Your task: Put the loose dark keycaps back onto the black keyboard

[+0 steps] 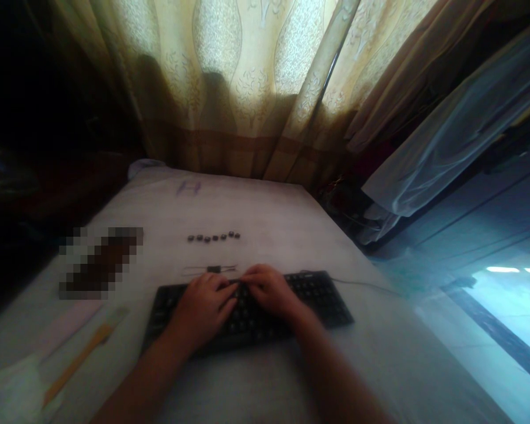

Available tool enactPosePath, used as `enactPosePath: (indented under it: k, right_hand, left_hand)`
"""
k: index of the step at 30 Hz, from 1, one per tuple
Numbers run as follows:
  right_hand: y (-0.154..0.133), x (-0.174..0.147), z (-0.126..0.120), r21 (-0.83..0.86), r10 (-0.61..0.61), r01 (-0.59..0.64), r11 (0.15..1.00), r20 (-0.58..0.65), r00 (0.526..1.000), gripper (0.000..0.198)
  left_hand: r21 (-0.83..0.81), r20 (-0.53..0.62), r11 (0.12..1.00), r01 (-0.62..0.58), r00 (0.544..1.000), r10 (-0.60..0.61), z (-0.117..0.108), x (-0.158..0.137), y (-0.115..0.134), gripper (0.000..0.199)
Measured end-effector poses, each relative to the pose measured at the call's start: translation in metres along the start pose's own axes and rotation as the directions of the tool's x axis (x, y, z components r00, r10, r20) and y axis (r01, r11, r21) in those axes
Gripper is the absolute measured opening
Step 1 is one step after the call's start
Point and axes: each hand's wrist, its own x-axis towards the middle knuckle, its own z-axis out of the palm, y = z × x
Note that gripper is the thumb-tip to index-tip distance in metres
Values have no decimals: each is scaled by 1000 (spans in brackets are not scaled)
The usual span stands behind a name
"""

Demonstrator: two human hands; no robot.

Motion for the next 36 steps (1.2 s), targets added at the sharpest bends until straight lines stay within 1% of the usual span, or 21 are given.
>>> enactPosePath:
  k: [11, 16, 21, 26, 31, 36]
  right_hand:
    - [-1, 2, -1, 33, 10, -10, 999, -3, 1000, 33]
    - [3, 2, 1, 60, 12, -10, 998, -25, 1000, 32]
    - [8, 2, 2, 89, 13, -10, 996, -36, 999, 31]
    - [6, 1, 3, 84, 14, -9, 996, -59, 998, 30]
    - [3, 2, 3, 100, 33, -27, 995, -58, 998, 28]
    - [6, 13, -3, 124, 86, -83, 989, -16, 996, 27]
  left_hand:
    - [-5, -3, 1000, -3, 1000, 3, 0, 1, -1, 25]
    - [-11, 3, 1000, 8, 1000, -8, 0, 1, -1, 25]
    - [-22, -14, 1000, 8, 1000, -8, 0, 1, -2, 25]
    - [-98, -23, 995, 26, 999, -28, 3, 1, -11, 24]
    - [-198, -72, 980, 38, 996, -53, 6, 0, -21, 23]
    - [-243, -102, 969, 41, 993, -67, 8, -1, -22, 22]
